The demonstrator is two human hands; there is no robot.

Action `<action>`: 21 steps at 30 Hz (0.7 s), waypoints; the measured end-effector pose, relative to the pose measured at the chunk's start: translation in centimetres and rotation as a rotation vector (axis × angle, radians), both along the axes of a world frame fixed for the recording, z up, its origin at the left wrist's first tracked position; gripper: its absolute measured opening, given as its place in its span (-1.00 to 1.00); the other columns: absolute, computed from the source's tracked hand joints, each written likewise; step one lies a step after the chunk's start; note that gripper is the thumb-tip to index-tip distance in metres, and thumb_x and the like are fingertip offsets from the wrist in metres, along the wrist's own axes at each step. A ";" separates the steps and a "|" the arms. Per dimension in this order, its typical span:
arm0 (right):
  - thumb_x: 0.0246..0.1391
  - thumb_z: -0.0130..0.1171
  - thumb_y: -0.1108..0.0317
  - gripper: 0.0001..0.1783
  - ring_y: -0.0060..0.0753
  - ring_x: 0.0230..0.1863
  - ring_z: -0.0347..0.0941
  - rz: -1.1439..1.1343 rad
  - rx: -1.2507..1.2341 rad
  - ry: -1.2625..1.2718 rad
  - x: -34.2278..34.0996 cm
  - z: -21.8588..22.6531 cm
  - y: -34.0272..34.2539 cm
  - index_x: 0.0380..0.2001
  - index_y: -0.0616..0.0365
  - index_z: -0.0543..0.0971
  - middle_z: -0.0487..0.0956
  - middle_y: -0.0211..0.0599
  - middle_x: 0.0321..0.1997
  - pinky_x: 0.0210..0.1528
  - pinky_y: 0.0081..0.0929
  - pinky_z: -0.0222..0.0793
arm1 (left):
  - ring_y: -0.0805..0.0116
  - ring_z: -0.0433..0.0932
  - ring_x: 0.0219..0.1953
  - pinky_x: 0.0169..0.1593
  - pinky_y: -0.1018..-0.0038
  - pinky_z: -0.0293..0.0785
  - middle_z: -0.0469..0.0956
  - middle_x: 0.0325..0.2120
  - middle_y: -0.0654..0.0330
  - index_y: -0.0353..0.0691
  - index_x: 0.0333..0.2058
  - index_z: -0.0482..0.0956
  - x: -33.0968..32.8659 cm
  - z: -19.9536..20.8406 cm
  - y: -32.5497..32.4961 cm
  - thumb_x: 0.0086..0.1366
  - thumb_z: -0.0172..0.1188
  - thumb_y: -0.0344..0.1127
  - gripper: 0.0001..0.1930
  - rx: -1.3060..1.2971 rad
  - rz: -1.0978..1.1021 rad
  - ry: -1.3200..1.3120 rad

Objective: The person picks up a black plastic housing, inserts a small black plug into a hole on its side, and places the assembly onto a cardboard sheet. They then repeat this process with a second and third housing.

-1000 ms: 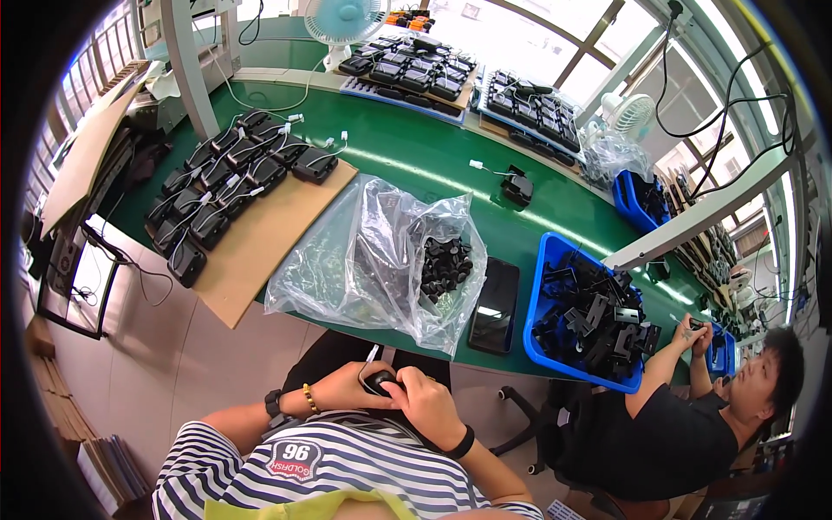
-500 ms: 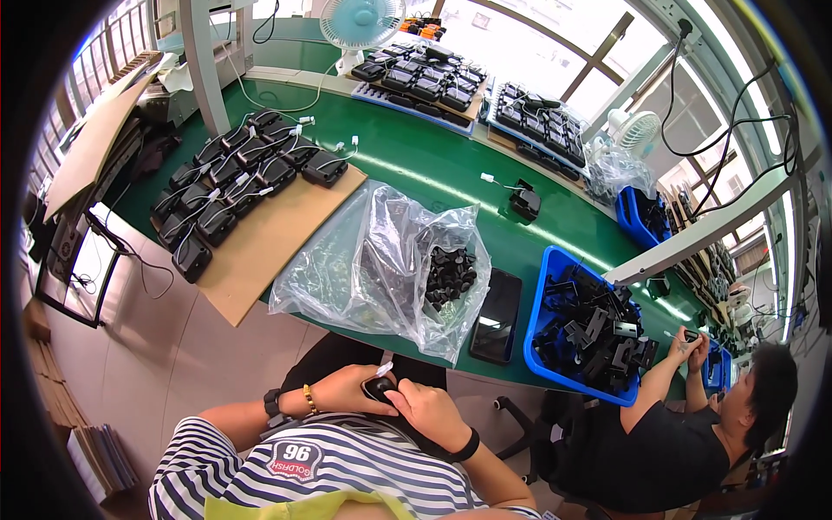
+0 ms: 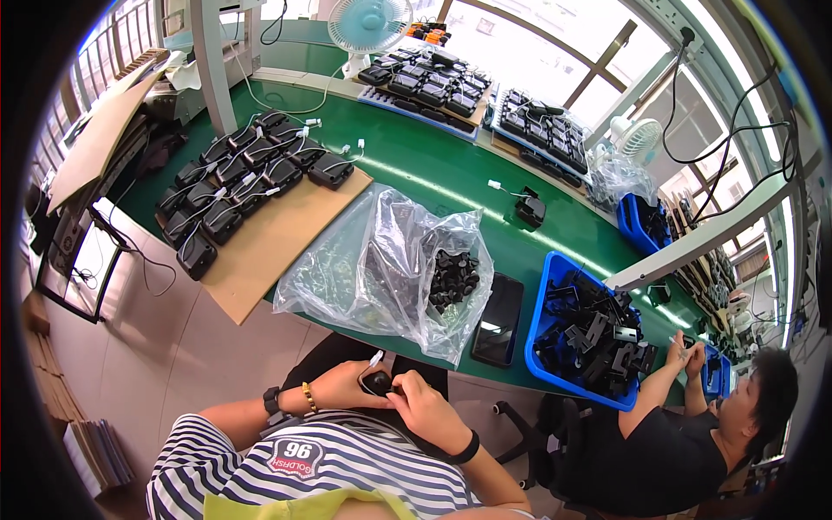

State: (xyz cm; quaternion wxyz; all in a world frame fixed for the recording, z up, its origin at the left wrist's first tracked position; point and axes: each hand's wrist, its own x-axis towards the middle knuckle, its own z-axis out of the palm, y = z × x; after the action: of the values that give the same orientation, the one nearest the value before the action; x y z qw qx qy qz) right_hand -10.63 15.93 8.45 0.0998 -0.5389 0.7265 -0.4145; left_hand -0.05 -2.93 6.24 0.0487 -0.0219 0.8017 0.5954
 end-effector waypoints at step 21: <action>0.26 0.23 0.26 -0.78 0.00 -0.33 0.55 0.027 0.216 -0.013 -0.2 1.3 1.0 -0.27 0.19 0.49 0.53 -0.14 -0.31 -0.37 -0.22 0.46 | 0.11 0.67 -0.20 -0.08 0.34 0.54 0.67 -0.25 0.02 -0.25 -0.05 0.61 -0.2 -0.3 -0.2 0.13 0.49 0.01 -0.45 0.024 -0.076 0.034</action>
State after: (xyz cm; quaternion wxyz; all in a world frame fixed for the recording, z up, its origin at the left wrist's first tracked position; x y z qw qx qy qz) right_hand -10.84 16.89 9.76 0.1678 -0.5320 0.7589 -0.3358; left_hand -0.26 -3.14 5.98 0.0579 0.0196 0.7954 0.6030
